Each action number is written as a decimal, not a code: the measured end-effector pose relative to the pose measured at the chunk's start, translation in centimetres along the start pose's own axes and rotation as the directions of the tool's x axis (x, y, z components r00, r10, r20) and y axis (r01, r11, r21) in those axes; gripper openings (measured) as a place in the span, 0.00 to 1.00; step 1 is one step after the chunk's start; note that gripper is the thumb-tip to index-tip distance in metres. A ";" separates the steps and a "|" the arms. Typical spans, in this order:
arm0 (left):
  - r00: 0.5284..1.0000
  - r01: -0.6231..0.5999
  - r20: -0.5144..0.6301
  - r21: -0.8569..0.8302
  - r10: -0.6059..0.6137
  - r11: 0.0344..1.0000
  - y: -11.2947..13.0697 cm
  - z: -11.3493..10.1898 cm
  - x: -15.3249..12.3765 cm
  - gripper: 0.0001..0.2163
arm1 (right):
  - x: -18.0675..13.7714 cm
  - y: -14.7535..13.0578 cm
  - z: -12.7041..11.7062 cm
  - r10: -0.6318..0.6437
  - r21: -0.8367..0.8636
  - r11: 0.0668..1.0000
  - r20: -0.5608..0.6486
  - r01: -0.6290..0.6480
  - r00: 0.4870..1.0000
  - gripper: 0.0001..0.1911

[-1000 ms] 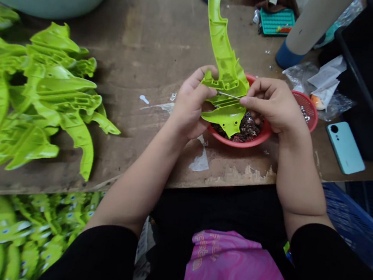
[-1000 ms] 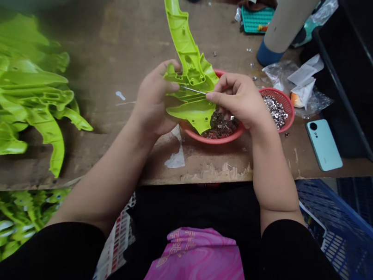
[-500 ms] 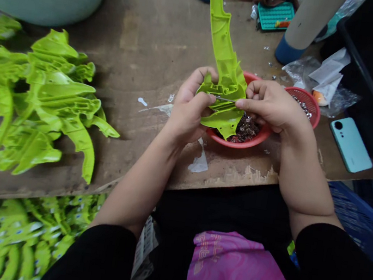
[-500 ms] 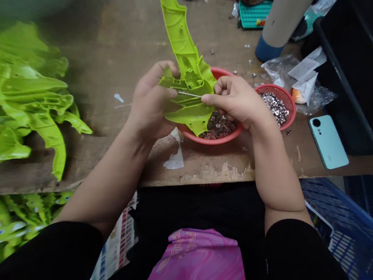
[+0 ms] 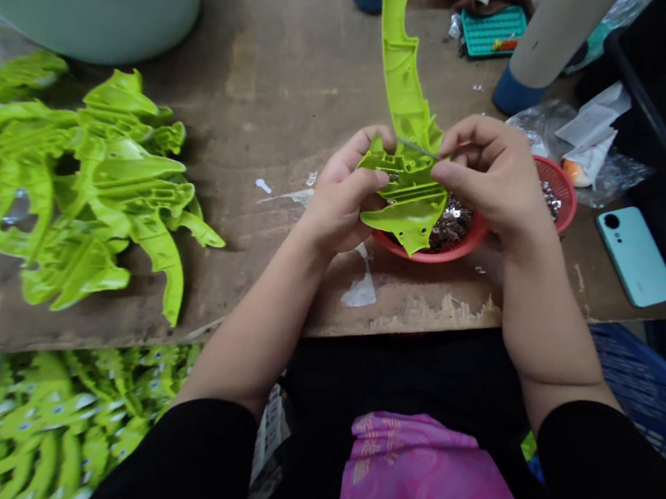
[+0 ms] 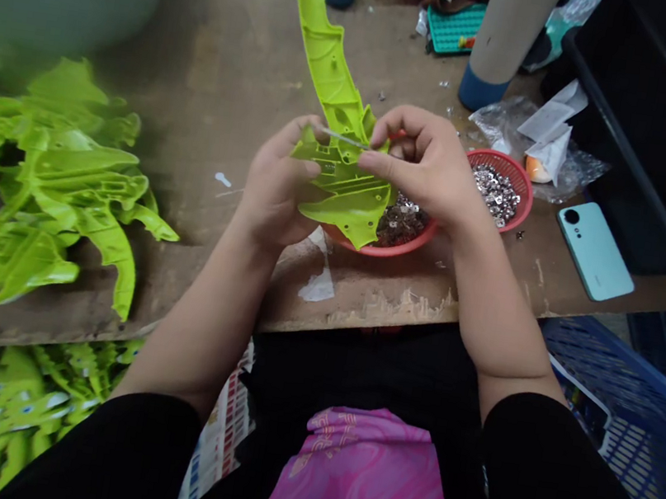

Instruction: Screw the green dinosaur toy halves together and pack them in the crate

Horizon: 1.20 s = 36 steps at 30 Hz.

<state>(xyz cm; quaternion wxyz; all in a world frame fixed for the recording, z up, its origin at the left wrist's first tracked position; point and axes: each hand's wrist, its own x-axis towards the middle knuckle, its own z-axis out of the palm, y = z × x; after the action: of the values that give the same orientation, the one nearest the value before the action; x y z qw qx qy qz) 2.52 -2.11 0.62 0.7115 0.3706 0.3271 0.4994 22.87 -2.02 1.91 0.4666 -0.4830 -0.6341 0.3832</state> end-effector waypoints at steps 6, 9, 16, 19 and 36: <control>0.968 0.168 0.195 -0.037 -0.158 0.985 1.1 -0.1 -0.4 0.14 | -1.9 -1.9 1.2 -0.184 -0.394 0.905 -0.024 0.160 0.983 0.24; 0.931 0.264 0.259 0.007 -0.257 0.964 1.4 0.0 -0.7 0.12 | -1.7 -2.7 0.7 -0.189 -0.484 0.851 0.079 0.204 0.979 0.22; 0.882 0.312 0.356 0.051 -0.309 0.949 0.8 0.2 -1.0 0.04 | -0.1 -1.7 0.6 -0.275 -0.510 0.753 0.331 0.416 0.903 0.14; 0.886 0.347 0.311 0.047 -0.344 0.937 0.9 0.5 -1.0 0.06 | -1.0 -2.6 0.6 -0.254 -0.540 0.748 0.304 0.386 0.918 0.14; 0.899 0.367 0.246 0.035 -0.364 0.930 0.9 0.7 -1.0 0.08 | -1.6 -4.3 0.8 -0.062 -0.711 0.635 0.344 0.303 0.937 0.14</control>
<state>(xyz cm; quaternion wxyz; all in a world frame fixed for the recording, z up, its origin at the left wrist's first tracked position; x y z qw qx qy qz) 2.34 -3.02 1.87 0.8299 0.3577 0.2963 0.3090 21.12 -4.61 5.33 0.1632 -0.5042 -0.8420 0.1009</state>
